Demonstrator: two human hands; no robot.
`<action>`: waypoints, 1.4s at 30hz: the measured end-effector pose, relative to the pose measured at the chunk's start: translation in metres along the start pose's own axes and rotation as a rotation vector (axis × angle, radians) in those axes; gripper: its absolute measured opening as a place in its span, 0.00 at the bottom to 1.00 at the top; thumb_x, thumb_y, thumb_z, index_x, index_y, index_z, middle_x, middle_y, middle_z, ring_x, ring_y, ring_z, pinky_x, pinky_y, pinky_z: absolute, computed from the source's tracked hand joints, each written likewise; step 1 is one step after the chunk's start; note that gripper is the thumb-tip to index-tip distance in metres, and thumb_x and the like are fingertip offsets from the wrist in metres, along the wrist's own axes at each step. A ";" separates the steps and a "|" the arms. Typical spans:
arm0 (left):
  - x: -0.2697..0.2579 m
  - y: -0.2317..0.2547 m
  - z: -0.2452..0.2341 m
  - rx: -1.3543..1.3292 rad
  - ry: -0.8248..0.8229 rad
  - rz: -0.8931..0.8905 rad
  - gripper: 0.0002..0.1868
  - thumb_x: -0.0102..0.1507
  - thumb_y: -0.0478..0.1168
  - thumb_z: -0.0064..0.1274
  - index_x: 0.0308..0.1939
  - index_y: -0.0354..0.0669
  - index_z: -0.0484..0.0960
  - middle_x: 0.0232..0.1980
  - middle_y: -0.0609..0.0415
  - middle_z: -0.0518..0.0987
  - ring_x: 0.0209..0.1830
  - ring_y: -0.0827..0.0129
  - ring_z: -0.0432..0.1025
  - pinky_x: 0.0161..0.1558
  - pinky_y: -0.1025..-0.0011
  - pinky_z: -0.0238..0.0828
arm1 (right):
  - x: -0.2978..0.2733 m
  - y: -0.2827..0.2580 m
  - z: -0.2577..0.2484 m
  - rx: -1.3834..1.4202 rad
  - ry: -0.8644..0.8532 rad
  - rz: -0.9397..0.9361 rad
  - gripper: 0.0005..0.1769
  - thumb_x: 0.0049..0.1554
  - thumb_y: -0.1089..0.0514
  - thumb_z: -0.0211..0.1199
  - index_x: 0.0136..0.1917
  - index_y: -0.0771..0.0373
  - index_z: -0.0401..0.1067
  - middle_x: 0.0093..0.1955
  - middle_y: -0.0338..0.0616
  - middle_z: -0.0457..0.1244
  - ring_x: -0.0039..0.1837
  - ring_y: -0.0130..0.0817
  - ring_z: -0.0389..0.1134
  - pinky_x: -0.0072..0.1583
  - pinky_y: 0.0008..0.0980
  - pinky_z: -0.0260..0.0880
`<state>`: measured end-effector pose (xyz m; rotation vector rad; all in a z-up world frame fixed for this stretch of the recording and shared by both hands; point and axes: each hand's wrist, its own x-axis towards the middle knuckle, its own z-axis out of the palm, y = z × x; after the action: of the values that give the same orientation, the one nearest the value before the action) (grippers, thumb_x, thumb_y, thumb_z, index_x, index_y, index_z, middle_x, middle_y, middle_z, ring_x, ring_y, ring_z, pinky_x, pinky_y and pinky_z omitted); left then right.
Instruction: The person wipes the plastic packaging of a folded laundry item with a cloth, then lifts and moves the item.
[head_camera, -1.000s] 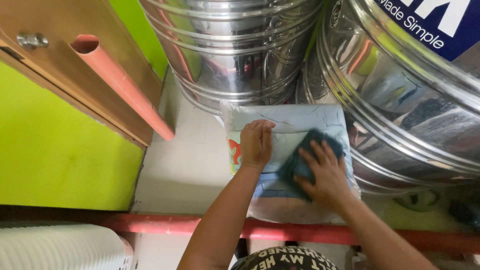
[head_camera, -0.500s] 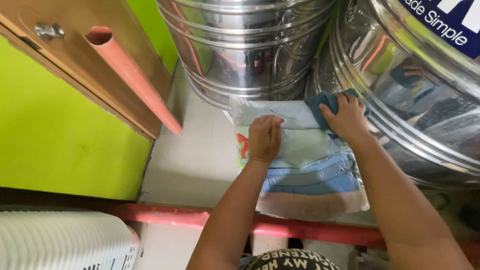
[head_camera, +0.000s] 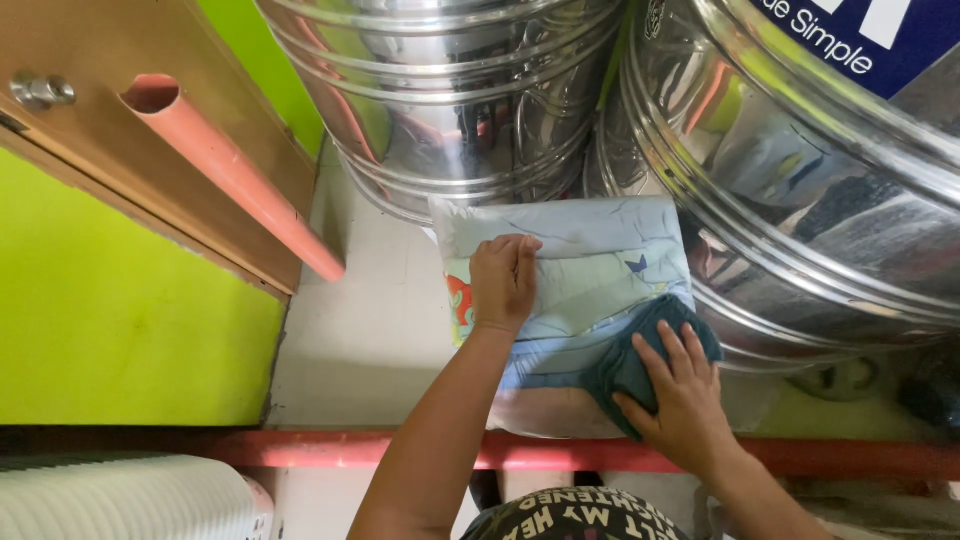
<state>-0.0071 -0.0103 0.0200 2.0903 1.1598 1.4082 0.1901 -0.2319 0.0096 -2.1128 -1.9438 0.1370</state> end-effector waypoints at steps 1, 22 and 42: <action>0.000 -0.001 0.001 -0.009 0.000 -0.018 0.26 0.73 0.50 0.33 0.36 0.47 0.87 0.39 0.56 0.86 0.40 0.59 0.77 0.44 0.60 0.67 | 0.012 -0.001 -0.006 0.028 -0.076 0.067 0.47 0.53 0.31 0.60 0.80 0.45 0.53 0.87 0.46 0.38 0.86 0.58 0.32 0.72 0.75 0.44; -0.003 -0.007 0.005 0.014 0.091 0.045 0.20 0.73 0.48 0.40 0.34 0.51 0.86 0.36 0.57 0.84 0.36 0.58 0.77 0.41 0.61 0.70 | 0.040 -0.014 0.001 -0.106 -0.042 -0.046 0.46 0.53 0.27 0.55 0.80 0.42 0.54 0.86 0.46 0.42 0.86 0.57 0.38 0.67 0.80 0.51; -0.147 0.087 -0.022 0.260 -0.464 0.199 0.41 0.61 0.59 0.54 0.75 0.43 0.69 0.83 0.32 0.54 0.86 0.39 0.45 0.80 0.37 0.34 | 0.297 -0.112 -0.027 -0.063 -0.431 0.210 0.42 0.58 0.23 0.42 0.75 0.47 0.66 0.77 0.48 0.58 0.76 0.59 0.57 0.71 0.65 0.51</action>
<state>-0.0134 -0.1815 0.0026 2.5904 1.0029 0.8005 0.1177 0.0658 0.0970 -2.4884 -1.9517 0.6270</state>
